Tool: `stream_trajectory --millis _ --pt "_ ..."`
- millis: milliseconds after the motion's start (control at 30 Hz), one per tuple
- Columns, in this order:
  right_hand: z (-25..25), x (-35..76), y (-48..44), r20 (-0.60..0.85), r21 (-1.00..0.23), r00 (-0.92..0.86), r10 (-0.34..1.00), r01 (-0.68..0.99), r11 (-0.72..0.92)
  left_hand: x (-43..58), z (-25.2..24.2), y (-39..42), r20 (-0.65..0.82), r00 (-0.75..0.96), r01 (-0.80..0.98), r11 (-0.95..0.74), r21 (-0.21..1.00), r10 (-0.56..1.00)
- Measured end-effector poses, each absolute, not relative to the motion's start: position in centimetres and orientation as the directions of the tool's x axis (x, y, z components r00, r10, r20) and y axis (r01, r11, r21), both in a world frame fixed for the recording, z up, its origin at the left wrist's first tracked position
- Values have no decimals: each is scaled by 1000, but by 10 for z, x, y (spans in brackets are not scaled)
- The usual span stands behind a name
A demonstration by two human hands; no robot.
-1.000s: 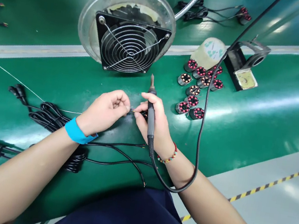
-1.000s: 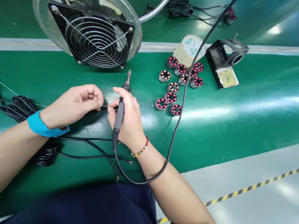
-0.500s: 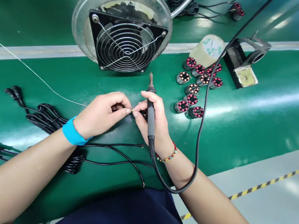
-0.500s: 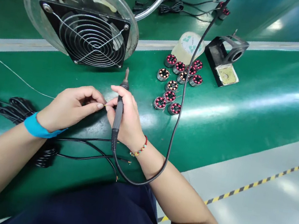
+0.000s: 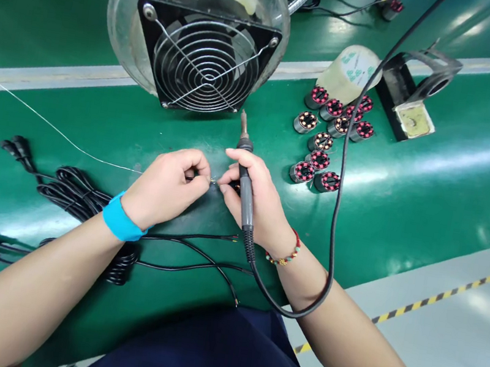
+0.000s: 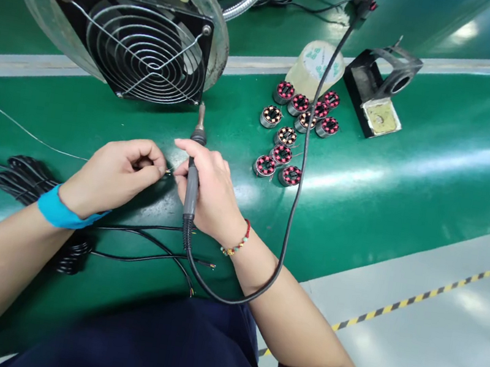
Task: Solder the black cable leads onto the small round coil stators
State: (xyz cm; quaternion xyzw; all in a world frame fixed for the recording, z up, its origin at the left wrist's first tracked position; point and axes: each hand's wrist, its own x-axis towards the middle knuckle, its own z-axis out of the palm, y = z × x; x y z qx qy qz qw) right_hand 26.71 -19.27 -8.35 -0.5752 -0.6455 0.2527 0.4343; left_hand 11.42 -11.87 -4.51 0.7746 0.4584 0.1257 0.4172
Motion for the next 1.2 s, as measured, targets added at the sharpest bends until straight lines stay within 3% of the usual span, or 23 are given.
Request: stream_trajectory --millis 267,533,700,867,1200 --pt "-82 258 -188 284 -800 120 951 577 166 116 -45 -120 -205 533 608 -203 768 821" --pt "-38 279 -224 198 -907 278 940 416 68 117 -45 -121 -227 535 614 -189 766 814" --pt "-51 271 -253 284 -921 440 852 371 116 118 -46 -123 -233 517 645 -196 739 824" --pt "-74 265 -259 376 -895 425 824 397 204 119 -47 -125 -208 504 659 -218 720 838" --pt "-75 266 -257 344 -906 389 854 375 194 118 -50 -124 -161 534 621 -256 741 830"
